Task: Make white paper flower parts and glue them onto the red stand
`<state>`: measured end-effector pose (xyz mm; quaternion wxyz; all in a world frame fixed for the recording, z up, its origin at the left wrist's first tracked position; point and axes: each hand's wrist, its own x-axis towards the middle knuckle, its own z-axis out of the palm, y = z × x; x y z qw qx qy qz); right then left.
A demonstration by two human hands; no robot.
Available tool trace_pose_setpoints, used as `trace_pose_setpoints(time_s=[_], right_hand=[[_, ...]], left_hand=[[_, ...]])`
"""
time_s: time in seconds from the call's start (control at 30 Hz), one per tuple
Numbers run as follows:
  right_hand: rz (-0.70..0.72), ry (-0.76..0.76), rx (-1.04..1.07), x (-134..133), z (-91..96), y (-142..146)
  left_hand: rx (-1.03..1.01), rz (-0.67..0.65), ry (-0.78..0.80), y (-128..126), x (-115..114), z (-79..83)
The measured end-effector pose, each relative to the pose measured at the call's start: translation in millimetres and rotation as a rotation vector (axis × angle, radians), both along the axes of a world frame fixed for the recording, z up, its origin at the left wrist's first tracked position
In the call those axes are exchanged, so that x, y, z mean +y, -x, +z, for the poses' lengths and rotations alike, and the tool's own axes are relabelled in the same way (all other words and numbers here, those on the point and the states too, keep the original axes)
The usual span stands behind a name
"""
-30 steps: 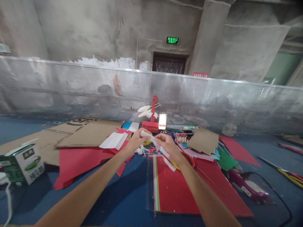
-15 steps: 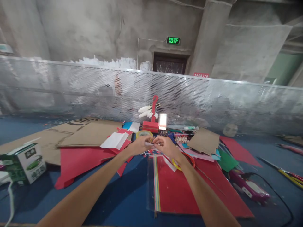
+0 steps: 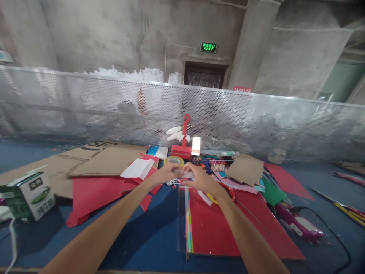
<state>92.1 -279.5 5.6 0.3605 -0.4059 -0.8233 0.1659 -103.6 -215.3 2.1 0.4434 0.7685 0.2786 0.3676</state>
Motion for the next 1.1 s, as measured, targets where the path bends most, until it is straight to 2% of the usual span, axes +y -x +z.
trace_pose_setpoints(time_s=[0.13, 0.23, 0.37, 0.57, 0.9, 1.1], right_hand=[[-0.004, -0.174, -0.123, 1, -1.0, 3], [-0.022, -0.205, -0.115, 3, 0.9, 0], [-0.037, -0.211, -0.128, 3, 5.2, -6], [-0.002, -0.188, -0.017, 1, 8.7, -8], [-0.005, 0.028, 0.254, 1, 10.8, -8], [-0.028, 0.054, 0.349, 2, 12.9, -10]], left_hand=[[0.091, -0.084, 0.055, 0, -1, 1.8], [0.106, -0.079, 0.078, 2, -1, 4.4], [0.117, -0.078, 0.034, 3, 1, 3.4], [0.15, -0.117, 0.014, 4, 0, 0.0], [0.169, -0.194, 0.026, 5, -6, 4.0], [0.06, -0.203, -0.009, 0, -11, 8.2]])
